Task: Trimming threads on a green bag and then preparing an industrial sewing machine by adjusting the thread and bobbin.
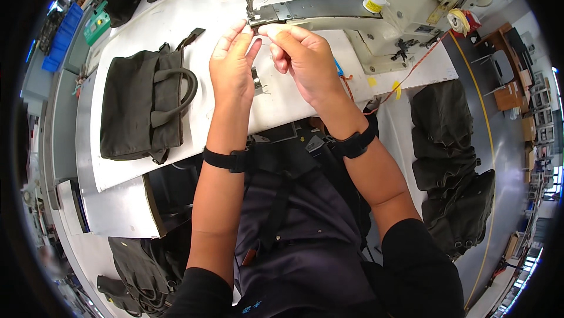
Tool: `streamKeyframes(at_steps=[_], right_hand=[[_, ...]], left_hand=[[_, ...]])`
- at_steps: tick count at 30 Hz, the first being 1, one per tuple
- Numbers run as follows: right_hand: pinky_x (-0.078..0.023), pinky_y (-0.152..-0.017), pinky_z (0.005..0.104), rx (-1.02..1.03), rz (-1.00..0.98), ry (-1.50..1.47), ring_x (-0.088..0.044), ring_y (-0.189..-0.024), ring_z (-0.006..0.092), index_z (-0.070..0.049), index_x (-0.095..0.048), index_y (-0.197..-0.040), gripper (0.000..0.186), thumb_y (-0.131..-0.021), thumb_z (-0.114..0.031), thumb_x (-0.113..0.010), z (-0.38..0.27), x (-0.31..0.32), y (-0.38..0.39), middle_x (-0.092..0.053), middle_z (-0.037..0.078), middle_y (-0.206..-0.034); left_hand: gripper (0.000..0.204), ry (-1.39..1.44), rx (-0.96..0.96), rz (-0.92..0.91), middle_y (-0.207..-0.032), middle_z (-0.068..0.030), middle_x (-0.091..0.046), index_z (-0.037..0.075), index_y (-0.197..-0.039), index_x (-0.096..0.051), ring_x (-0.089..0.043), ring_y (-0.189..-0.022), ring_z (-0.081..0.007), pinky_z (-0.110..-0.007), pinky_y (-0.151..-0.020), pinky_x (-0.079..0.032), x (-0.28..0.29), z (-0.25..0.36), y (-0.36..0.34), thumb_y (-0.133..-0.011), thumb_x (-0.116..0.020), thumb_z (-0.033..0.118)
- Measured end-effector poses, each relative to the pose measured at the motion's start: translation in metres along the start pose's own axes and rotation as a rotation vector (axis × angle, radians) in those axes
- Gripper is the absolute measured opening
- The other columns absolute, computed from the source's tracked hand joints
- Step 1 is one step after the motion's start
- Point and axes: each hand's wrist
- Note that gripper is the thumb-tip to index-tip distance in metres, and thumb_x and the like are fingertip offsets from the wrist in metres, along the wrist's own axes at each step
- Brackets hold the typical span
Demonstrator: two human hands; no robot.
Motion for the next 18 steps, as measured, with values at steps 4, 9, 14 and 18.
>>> streamKeyframes(at_steps=[4,9,14,18], right_hand=[[-0.038,-0.056,0.0207,-0.005,-0.019,-0.012,-0.047,-0.061,0.0077,-0.001,-0.073,-0.109,0.021,-0.099,-0.015,-0.060,0.001,0.000,0.001,-0.055,-0.002,-0.070],[-0.038,-0.056,0.0207,-0.025,0.006,0.020,-0.046,-0.061,0.0070,-0.001,-0.073,-0.110,0.021,-0.098,-0.015,-0.061,0.000,-0.002,0.002,-0.055,-0.002,-0.070],[-0.038,-0.055,0.0209,-0.002,-0.027,0.020,-0.044,-0.060,0.0061,0.000,-0.073,-0.109,0.023,-0.099,-0.016,-0.061,0.001,0.002,0.004,-0.055,-0.002,-0.070],[-0.034,-0.052,0.0179,-0.006,0.000,0.048,-0.043,-0.059,0.0032,0.000,-0.071,-0.112,0.023,-0.099,-0.017,-0.060,0.003,0.016,0.001,-0.055,-0.004,-0.071]], left_hand=[[0.031,-0.004,-0.061,0.053,-0.113,-0.0112,-0.067,-0.005,-0.123,-0.061,-0.065,-0.102,-0.0169,-0.030,-0.090,-0.057,-0.005,-0.007,0.008,-0.095,-0.067,0.006],[0.034,-0.039,-0.186,0.111,-0.117,-0.0150,-0.067,-0.010,-0.127,-0.059,-0.066,-0.103,-0.0176,-0.029,-0.091,-0.057,-0.010,-0.019,0.014,-0.098,-0.062,0.006],[0.040,-0.280,-0.453,0.051,-0.131,-0.0232,-0.060,-0.012,-0.139,-0.048,-0.062,-0.117,-0.0251,-0.033,-0.100,-0.050,-0.018,-0.030,0.030,-0.101,-0.045,0.000],[0.051,-0.488,-0.388,0.026,-0.142,-0.0288,-0.049,-0.012,-0.143,-0.041,-0.048,-0.133,-0.0361,-0.041,-0.111,-0.038,-0.023,-0.036,0.040,-0.094,-0.048,0.000]])
Point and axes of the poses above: each hand's wrist, its own y-axis away from the middle knuckle, its own x-axis out of the back of the hand, z = x × y
